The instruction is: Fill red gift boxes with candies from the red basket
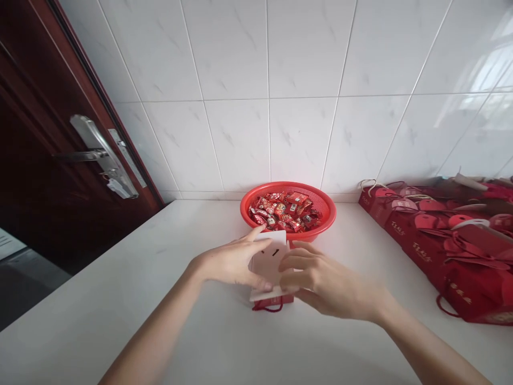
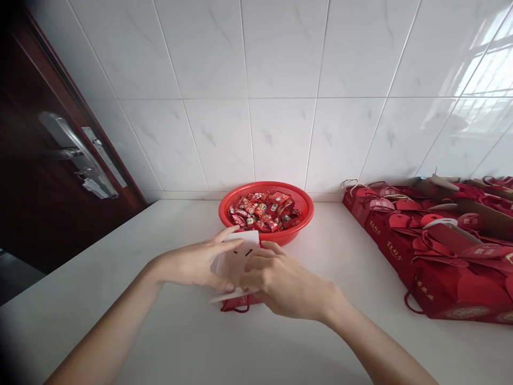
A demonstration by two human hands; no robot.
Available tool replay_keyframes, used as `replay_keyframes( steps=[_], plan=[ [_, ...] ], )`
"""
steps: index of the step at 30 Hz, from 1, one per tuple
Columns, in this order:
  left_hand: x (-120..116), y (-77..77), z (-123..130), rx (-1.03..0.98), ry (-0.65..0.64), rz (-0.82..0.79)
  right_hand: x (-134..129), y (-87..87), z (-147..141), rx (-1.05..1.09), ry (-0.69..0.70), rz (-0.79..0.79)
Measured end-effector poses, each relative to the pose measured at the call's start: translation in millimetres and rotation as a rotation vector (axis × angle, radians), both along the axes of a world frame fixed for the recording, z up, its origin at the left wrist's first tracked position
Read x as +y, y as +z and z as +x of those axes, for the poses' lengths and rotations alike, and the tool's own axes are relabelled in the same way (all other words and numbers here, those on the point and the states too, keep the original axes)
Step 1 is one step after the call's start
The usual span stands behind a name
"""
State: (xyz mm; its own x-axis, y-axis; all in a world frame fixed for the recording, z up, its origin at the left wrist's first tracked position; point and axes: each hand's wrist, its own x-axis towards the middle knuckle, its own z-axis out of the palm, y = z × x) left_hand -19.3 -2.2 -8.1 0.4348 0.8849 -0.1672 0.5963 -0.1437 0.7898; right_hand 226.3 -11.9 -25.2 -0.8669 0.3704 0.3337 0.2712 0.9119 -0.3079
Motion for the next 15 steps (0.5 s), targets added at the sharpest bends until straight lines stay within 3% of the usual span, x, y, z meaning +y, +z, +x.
replay_keyframes(
  steps=[3,5,15],
  plan=[
    [-7,3.8,3,0.284,-0.050,0.001,-6,2.0,4,-0.024,0.018,-0.033],
    [-11,4.9,5,0.345,-0.027,0.007,-8,3.9,6,-0.058,0.010,-0.057],
    [-20,3.1,1,0.252,-0.052,0.088,0,21.3,17,-0.032,0.078,-0.263]
  ],
)
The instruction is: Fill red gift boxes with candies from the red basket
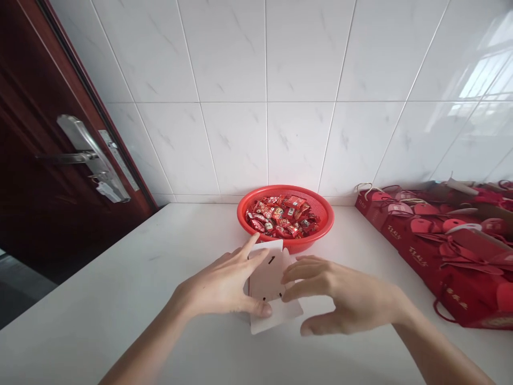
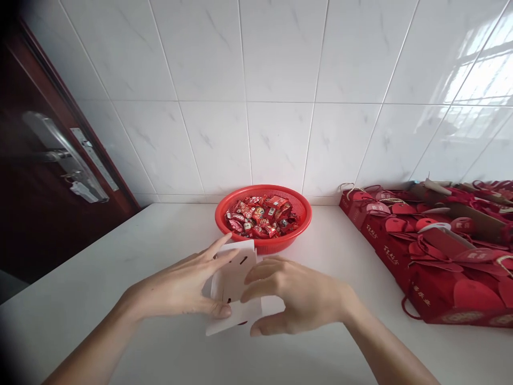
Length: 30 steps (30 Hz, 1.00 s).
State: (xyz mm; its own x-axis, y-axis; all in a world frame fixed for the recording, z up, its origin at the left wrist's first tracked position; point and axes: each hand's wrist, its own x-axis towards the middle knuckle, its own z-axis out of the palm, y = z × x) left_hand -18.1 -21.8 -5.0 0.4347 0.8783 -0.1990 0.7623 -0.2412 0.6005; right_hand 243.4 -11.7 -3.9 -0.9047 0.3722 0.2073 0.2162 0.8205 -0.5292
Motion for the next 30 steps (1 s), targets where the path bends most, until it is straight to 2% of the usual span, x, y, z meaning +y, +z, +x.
replay_keyframes(
  steps=[2,5,8,11,14,17,19,23,27,30],
  plan=[
    [0,0.2,-1,-0.003,-0.015,-0.004,9,3.8,6,0.066,-0.056,-0.048],
    [1,-0.1,-1,0.024,-0.019,-0.025,34,2.8,17,0.206,-0.302,-0.077],
    [0,-1.0,-1,0.032,-0.033,-0.026,74,-7.7,21,0.282,-0.558,-0.067],
    [-1,-0.4,-1,0.068,-0.039,-0.022,116,-22.5,5,0.203,-0.680,-0.046],
    [-2,3.2,0,0.079,-0.033,-0.027,143,-35.6,-20,-0.080,-0.694,-0.033],
    [-3,7.8,2,0.062,-0.044,-0.023,154,-45.1,-34,-0.145,-0.716,-0.020],
    [-1,9.5,1,0.034,-0.041,0.005,157,-49.4,-34,-0.077,-0.683,-0.088],
    [14,6.8,-2,-0.129,0.018,0.188,158,-53.8,-23,0.283,-0.539,-0.451],
    [51,-1.4,-1,-0.267,0.056,0.363,159,-54.1,-20,0.494,-0.531,-0.643],
    [90,-9.6,5,-0.247,0.048,0.385,160,-53.7,-22,0.583,-0.516,-0.730]
  ],
)
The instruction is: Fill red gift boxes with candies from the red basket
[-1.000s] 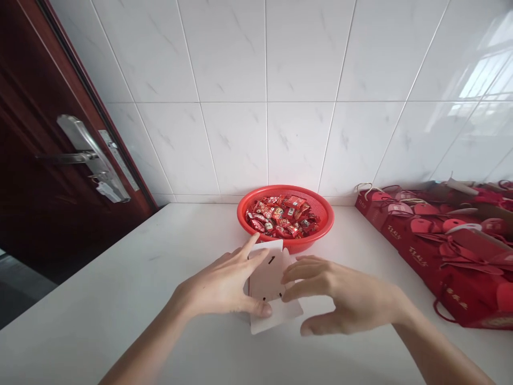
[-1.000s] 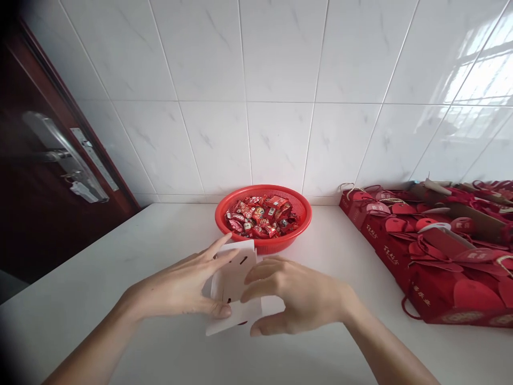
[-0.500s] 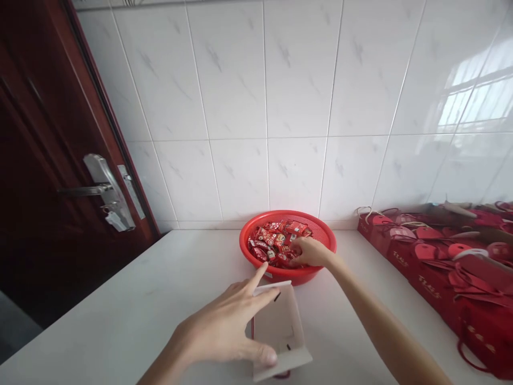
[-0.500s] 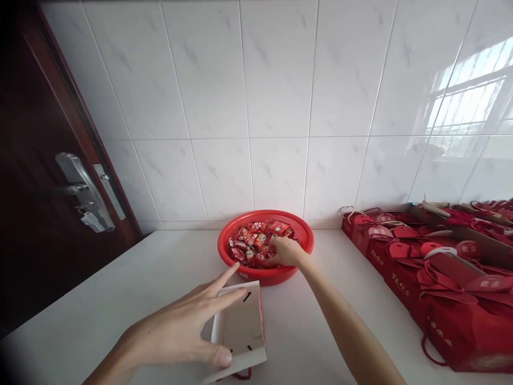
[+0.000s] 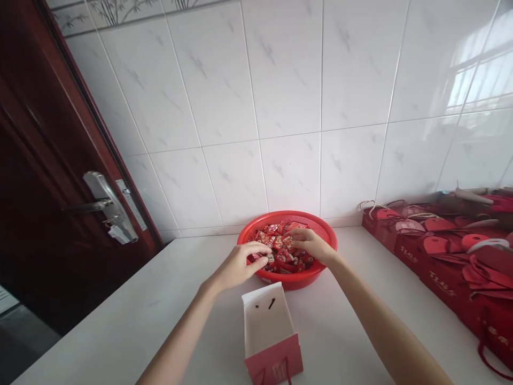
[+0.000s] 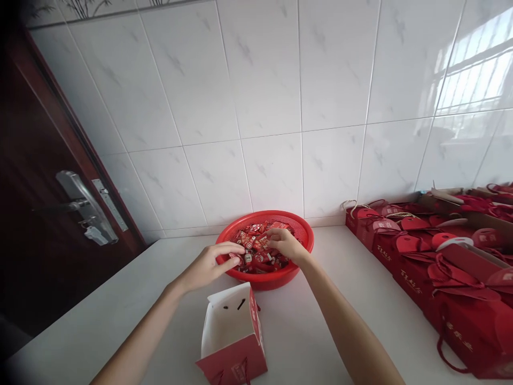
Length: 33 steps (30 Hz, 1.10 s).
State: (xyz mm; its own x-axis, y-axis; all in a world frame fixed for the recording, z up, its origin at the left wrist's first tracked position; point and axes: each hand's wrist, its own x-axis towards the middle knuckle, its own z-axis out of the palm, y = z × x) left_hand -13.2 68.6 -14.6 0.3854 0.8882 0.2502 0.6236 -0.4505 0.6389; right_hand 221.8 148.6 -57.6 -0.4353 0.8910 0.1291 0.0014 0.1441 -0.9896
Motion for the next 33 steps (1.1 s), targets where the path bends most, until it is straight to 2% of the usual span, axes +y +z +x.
replay_keyframes(
  steps=[5,8,15,22,30,33],
  plan=[
    [63,-18.3,13,0.112,-0.022,-0.089,3,-1.2,0,0.117,-0.034,-0.018],
    [80,-27.8,16,0.156,-0.019,-0.148,3,-0.8,-1,0.154,-0.063,-0.019],
    [71,-27.5,20,0.319,-0.017,-0.163,-1,5.4,-1,0.230,-0.219,-0.145],
    [73,-29.0,22,0.327,0.017,-0.175,-5,11.3,-1,0.176,-0.231,-0.172],
    [74,-29.1,22,0.324,-0.054,-0.163,-6,11.3,-1,0.145,-0.188,-0.192],
    [73,-30.2,22,0.269,-0.054,-0.094,-7,11.6,1,0.139,-0.178,-0.206]
  ],
)
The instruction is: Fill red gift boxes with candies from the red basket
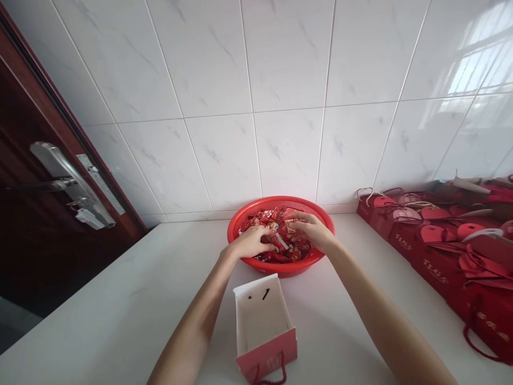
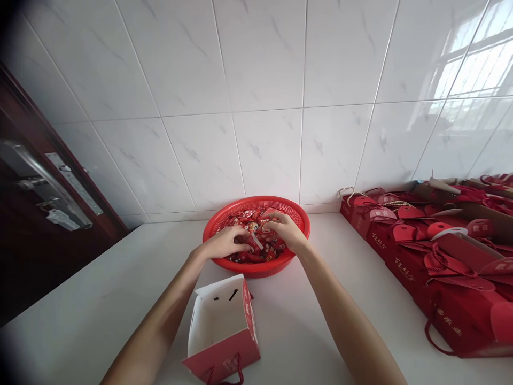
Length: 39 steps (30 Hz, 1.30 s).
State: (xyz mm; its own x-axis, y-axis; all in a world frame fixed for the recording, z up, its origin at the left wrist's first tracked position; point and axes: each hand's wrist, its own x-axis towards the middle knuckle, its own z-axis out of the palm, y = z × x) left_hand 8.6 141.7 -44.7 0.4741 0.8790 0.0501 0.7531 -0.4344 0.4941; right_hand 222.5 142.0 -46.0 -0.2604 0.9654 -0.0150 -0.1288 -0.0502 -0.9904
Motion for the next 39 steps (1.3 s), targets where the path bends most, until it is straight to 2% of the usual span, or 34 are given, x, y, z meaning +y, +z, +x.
replay_keyframes(
  steps=[8,13,16,21,23,29,33,39],
  plan=[
    [2,-10.0,-6,-0.416,0.136,0.154,3,-1.9,1,-0.042,0.013,0.003],
    [8,-16.6,-11,-0.491,0.148,0.246,3,-2.8,0,-0.054,-0.013,0.001],
    [6,-13.5,-10,-0.413,0.109,0.276,4,-3.5,0,-0.035,-0.033,0.012],
    [-2,0.4,-4,-0.042,0.030,-0.008,3,-4.5,1,-0.027,-0.028,0.036],
    [-4,3.9,-2,0.032,0.033,-0.041,2,-4.7,1,-0.021,-0.029,0.038],
    [-2,1.0,-1,0.077,0.105,0.056,2,-3.6,2,-0.022,-0.002,0.027],
    [-4,0.2,0,0.090,0.130,0.022,2,-2.3,1,-0.013,-0.021,0.021],
    [-3,2.0,-1,0.149,0.086,-0.023,4,-6.2,0,-0.007,-0.037,0.047]
  ],
)
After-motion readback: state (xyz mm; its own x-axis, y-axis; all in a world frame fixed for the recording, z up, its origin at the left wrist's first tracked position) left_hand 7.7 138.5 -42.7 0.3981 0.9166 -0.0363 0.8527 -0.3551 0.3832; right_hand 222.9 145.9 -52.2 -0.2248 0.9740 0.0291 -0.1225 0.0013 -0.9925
